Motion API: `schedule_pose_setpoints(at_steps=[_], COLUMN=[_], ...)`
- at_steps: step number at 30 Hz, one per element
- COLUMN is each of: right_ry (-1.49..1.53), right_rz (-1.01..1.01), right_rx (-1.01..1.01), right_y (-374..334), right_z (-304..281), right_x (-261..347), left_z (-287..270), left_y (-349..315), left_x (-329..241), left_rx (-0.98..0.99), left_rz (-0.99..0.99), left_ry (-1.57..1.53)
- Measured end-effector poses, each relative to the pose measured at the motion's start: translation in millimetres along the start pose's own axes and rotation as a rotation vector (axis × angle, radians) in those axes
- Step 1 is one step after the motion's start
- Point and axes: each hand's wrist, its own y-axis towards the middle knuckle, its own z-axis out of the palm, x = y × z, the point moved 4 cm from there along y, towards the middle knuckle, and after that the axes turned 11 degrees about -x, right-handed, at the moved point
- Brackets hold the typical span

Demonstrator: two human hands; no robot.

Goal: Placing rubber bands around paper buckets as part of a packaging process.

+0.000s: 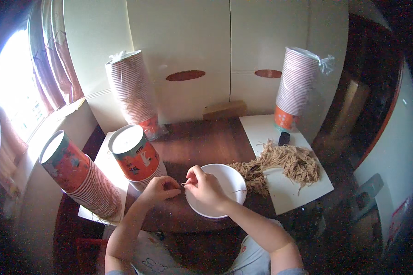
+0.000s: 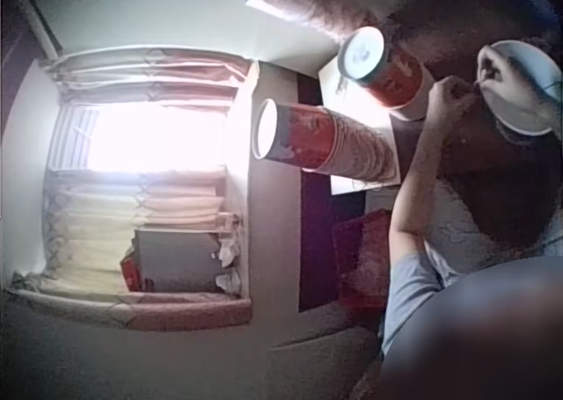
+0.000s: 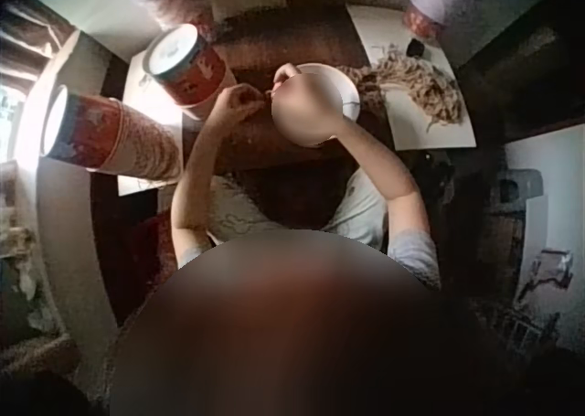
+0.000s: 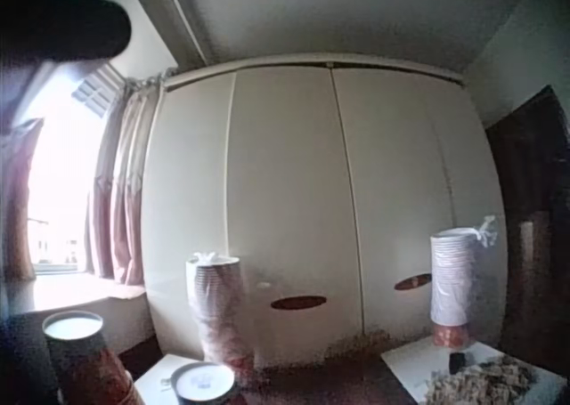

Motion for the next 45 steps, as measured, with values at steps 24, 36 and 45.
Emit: schedule_pose_setpoints(at_steps=[24,36,45], right_ry=[0.077,0.062,0.116], right_rz=[-0.033,0.015,0.062], right_rx=[-0.034,0.044,0.12], right_y=[-1,-1,-1], right_z=[2,-4,-1], right_x=[-6,-6,-5], left_z=[11,9,11], left_y=[-3,-3,-3], left_x=[-9,-14,-17], left_rx=[-0.148,-0.037,0.126], left_rz=[0.185,0.064,0.212], left_ry=[-0.211,-0.048,-0.454])
